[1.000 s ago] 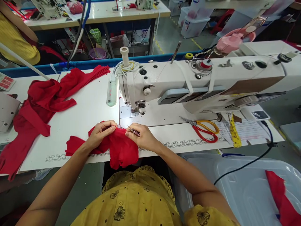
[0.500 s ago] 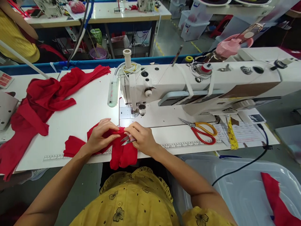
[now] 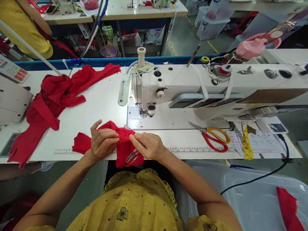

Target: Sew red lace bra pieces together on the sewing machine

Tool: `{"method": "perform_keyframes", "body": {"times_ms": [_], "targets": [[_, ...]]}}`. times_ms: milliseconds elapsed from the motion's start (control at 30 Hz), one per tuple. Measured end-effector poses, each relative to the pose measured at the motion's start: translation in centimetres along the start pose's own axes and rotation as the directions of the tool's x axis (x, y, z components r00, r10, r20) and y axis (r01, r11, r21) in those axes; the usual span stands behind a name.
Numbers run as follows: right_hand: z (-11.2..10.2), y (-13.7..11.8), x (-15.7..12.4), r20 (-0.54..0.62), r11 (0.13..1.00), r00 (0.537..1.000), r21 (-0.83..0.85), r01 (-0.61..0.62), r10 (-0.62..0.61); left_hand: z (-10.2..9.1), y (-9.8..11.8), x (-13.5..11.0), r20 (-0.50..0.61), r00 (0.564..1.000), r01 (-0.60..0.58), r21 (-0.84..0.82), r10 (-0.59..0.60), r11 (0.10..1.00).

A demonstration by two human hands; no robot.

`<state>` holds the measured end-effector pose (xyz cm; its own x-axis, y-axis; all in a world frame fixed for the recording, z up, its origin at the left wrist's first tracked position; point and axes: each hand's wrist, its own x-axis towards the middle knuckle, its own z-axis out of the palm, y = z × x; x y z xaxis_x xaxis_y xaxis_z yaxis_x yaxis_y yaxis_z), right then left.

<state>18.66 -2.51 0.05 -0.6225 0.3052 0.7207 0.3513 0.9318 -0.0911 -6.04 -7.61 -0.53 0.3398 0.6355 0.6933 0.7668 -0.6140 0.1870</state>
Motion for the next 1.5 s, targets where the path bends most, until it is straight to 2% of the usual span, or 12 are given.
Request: {"method": "perform_keyframes", "body": {"times_ms": [200, 433, 567, 667, 733, 800, 867, 967, 1033, 1233, 1333, 1500], "targets": [[0.3, 0.1, -0.9, 0.209, 0.972, 0.963, 0.126, -0.197, 0.168, 0.3, 0.0, -0.8, 0.136, 0.968, 0.227, -0.098, -0.213, 0.969], [0.1, -0.3, 0.1, 0.054, 0.998, 0.997, 0.010, -0.055, 0.055, -0.1, 1.5, 0.5, 0.057, 0.964, 0.265, -0.187, -0.259, 0.946], [1.3, -2.2, 2.3, 0.252, 0.972, 0.948, 0.082, -0.222, 0.195, -1.1, 3.4, -0.7, 0.096, 0.856, 0.509, -0.331, -0.508, 0.795], [3.0, -4.4, 6.0, 0.343, 0.851, 0.894, 0.337, -0.403, 0.287, -4.1, 2.2, 0.0, 0.006, 0.753, 0.633, -0.278, -0.658, 0.722], [4.0, -5.2, 8.6, 0.310, 0.648, 0.863, 0.571, -0.504, 0.398, -6.5, 0.0, 2.6, -0.048, 0.841, 0.536, -0.059, -0.538, 0.842], [4.4, -5.0, 10.2, 0.314, 0.400, 0.763, 0.705, -0.586, 0.564, -7.4, -2.6, 6.2, 0.038, 0.932, 0.354, 0.103, -0.360, 0.929], [4.4, -3.9, 10.0, 0.373, 0.202, 0.610, 0.716, -0.668, 0.699, -6.0, -4.5, 9.3, 0.252, 0.936, 0.227, 0.109, -0.248, 0.968], [3.6, -1.3, 6.8, 0.506, 0.082, 0.393, 0.531, -0.843, 0.767, -0.5, -5.4, 10.9, 0.576, 0.798, 0.281, -0.098, -0.176, 0.955], [2.6, 0.1, 4.3, 0.568, 0.149, 0.315, 0.319, -0.936, 0.760, 3.3, -4.9, 10.3, 0.644, 0.744, 0.340, -0.135, -0.178, 0.931], [-1.6, 2.7, 0.0, 0.568, 0.665, 0.467, -0.201, -0.719, 0.678, 6.4, -3.5, 9.2, 0.656, 0.682, 0.474, -0.059, -0.324, 0.879], [-3.3, 4.3, -1.4, 0.453, 0.687, 0.517, -0.458, -0.564, 0.726, 5.8, -3.4, 9.7, 0.653, 0.645, 0.529, -0.007, -0.397, 0.849], [-4.0, 5.5, -1.7, 0.278, 0.748, 0.754, -0.534, -0.393, 0.595, 5.8, -3.1, 9.6, 0.624, 0.645, 0.559, 0.010, -0.441, 0.829]]}}
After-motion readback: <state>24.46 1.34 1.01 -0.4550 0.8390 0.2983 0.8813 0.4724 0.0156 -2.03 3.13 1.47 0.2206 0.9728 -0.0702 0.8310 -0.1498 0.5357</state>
